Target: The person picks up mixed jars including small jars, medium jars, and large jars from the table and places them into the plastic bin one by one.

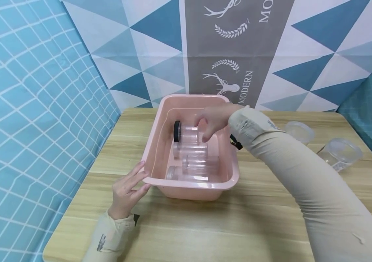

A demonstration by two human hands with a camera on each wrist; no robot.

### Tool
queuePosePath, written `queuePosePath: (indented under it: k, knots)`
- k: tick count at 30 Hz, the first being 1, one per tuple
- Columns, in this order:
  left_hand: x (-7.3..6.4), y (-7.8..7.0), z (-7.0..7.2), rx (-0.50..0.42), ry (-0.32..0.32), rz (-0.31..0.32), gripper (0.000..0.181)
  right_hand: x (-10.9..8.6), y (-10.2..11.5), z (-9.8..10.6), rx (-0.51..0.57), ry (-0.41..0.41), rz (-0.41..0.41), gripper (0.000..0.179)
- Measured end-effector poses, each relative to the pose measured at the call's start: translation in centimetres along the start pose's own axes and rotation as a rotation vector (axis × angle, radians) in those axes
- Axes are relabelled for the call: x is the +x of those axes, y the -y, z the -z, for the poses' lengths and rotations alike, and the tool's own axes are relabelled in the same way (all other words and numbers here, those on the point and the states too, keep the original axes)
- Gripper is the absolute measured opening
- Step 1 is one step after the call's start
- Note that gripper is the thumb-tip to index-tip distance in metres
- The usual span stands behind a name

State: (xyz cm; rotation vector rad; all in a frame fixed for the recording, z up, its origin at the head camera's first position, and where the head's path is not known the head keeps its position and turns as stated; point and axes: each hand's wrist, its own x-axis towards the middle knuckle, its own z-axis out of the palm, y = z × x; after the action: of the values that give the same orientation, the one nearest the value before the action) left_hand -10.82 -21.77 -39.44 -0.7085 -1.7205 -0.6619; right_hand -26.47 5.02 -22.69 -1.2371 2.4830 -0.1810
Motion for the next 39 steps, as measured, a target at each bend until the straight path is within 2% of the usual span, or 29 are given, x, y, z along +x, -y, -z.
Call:
queuePosePath:
  k: [3, 6, 11, 15, 20, 27, 29, 31, 35, 39]
  knots:
    - [0.1, 0.0, 0.0, -0.004, -0.006, -0.003, 0.049, -1.3, -0.9, 0.5, -0.041, -0.006, -0.046, 0.056]
    - [0.2, 0.0, -0.1, -0.01, -0.017, -0.008, 0.048, -2.5, -2.0, 0.5, -0.038, -0.039, -0.076, 0.055]
    - [0.0, 0.0, -0.4, -0.018, -0.037, -0.005, 0.048, -4.8, -4.1, -0.4, -0.003, -0.083, -0.057, 0.056]
    - [0.1, -0.1, -0.7, -0.011, -0.042, -0.008, 0.049, -7.3, -6.1, -1.2, 0.056, -0.071, -0.045, 0.066]
    - [0.5, -0.2, -0.8, -0.015, -0.027, -0.027, 0.049, -10.9, -8.8, -1.9, 0.162, -0.048, -0.123, 0.075]
    - [1.1, -0.3, -0.2, 0.011, -0.058, -0.025, 0.05, -14.2, -12.3, -2.1, 0.158, -0.16, -0.243, 0.082]
    - [1.1, -0.4, -0.2, 0.005, -0.062, -0.02, 0.05, -15.2, -13.2, -2.5, 0.19, -0.236, -0.286, 0.086]
    - [1.1, -0.5, -0.3, -0.001, -0.064, -0.015, 0.05, -16.3, -14.2, -3.3, 0.263, -0.345, -0.338, 0.09]
    - [1.1, -0.7, -0.5, -0.01, -0.074, -0.021, 0.05, -17.7, -15.7, -6.6, 0.446, -0.654, -0.452, 0.093]
    - [1.2, -0.8, -0.7, -0.01, -0.071, -0.029, 0.049, -17.9, -16.6, -10.0, 0.559, -0.927, -0.524, 0.091]
